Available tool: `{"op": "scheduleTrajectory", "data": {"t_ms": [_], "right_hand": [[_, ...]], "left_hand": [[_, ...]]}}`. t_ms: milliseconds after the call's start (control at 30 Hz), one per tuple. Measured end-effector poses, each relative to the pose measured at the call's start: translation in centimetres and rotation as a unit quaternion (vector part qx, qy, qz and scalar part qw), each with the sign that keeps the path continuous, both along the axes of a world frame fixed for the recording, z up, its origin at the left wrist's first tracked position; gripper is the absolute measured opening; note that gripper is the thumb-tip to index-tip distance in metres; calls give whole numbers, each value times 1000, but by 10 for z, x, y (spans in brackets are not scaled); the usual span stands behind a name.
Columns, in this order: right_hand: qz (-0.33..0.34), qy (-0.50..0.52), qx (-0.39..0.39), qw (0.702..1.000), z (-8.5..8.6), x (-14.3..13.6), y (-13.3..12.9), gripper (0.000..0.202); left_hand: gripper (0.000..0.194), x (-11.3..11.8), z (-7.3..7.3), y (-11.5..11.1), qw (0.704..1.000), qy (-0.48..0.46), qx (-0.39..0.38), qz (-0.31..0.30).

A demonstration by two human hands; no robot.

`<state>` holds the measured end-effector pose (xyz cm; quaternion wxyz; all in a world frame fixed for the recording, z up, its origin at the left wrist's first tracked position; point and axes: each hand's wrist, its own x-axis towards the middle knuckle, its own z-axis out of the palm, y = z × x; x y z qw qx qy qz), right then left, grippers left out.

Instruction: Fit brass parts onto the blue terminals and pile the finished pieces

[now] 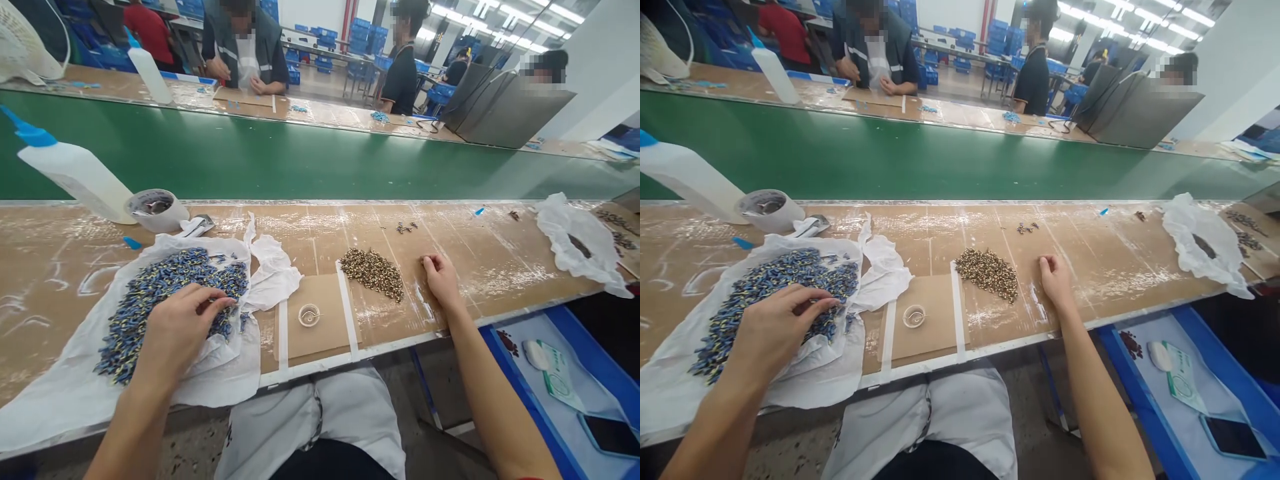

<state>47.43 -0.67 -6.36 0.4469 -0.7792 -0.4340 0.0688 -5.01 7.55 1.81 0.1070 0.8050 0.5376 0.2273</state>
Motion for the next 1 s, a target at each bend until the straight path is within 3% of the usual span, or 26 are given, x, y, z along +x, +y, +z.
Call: {"op": "scheduleTrajectory", "data": {"t_ms": [267,467,667,1000], "right_hand": [[-28,1,11,1000,-4,-10,-19,39],[-44,9,10,999,-13,-1,-23,27],[-59,-25,4,998,-12,0,-24,17],[-65,-40,15,997,-5,-10,-23,19]], "left_hand": [[36,-12,5,2,998,-43,-38,36],[38,-25,7,-18,983,-148,-104,29],[27,-19,12,-40,913,-332,-233,42],[22,7,4,-54,813,-466,-349,-6]]}}
